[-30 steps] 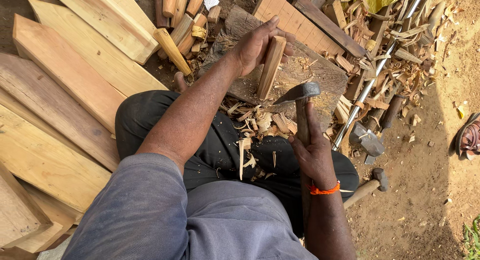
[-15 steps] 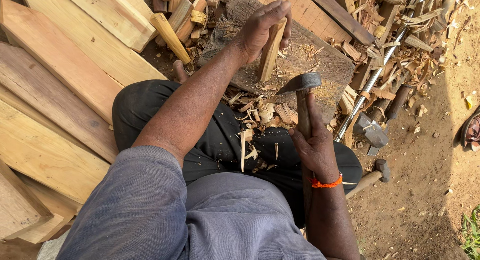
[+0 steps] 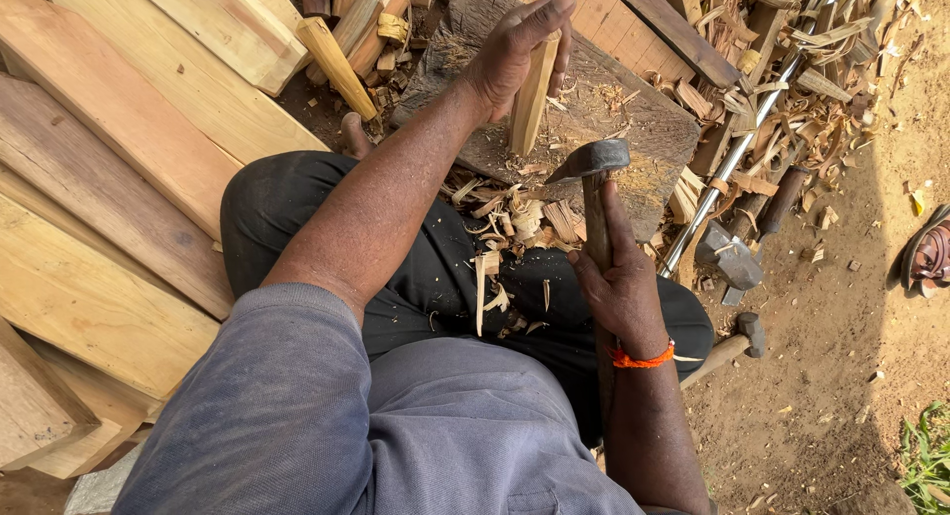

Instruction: The person sits on the ground and uses a hammer and chisel to carve a small wooden dowel. They repeatedly strike the chisel to remove wood shavings, shaping the dowel while surrounded by planks and wood scraps.

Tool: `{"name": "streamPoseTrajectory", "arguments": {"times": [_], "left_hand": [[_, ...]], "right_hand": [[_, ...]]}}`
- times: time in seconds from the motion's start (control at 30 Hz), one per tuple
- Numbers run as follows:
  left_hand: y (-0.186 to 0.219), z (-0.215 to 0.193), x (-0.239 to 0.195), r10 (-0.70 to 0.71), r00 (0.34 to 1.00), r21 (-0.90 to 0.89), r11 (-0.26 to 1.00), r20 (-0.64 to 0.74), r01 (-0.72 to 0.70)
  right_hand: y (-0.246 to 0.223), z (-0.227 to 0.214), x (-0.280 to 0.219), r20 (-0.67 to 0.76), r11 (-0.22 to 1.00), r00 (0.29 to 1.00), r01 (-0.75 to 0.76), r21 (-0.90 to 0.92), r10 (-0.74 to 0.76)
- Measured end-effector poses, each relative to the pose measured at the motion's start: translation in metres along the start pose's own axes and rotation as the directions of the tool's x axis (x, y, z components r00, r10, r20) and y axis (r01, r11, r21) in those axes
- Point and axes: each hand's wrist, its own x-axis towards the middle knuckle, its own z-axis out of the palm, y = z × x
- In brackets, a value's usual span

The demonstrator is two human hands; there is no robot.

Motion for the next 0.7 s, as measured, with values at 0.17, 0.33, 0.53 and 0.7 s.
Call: {"name": "streamPoseTrajectory", "arguments": {"times": [0.17,0.33,0.53,0.7], "left_hand": [[0.000,0.004,-0.001,0.011,0.999,-0.077,0.997,0.044,-0.007],[-0.004,0.006,0.005,-0.036,0.985,0.015,0.999,0.169,0.034],[-0.011,0.007,0.012,0.026,0.981,0.100,0.994,0.192,-0.046],[-0.013,0.012,0.011,0.038,0.982,0.012,0.999,0.185,-0.041]], "right_hand": [[-0.018,-0.010,0.006,0.022,0.999,1.000,-0.013,-0.037,0.014],[-0.065,-0.046,0.000,-0.087,0.976,0.995,0.059,0.209,-0.041],[-0.111,-0.060,0.015,-0.271,0.861,0.953,0.025,0.508,0.133],[-0.096,-0.046,0.042,-0.065,0.941,0.998,0.014,0.339,0.009]]}}
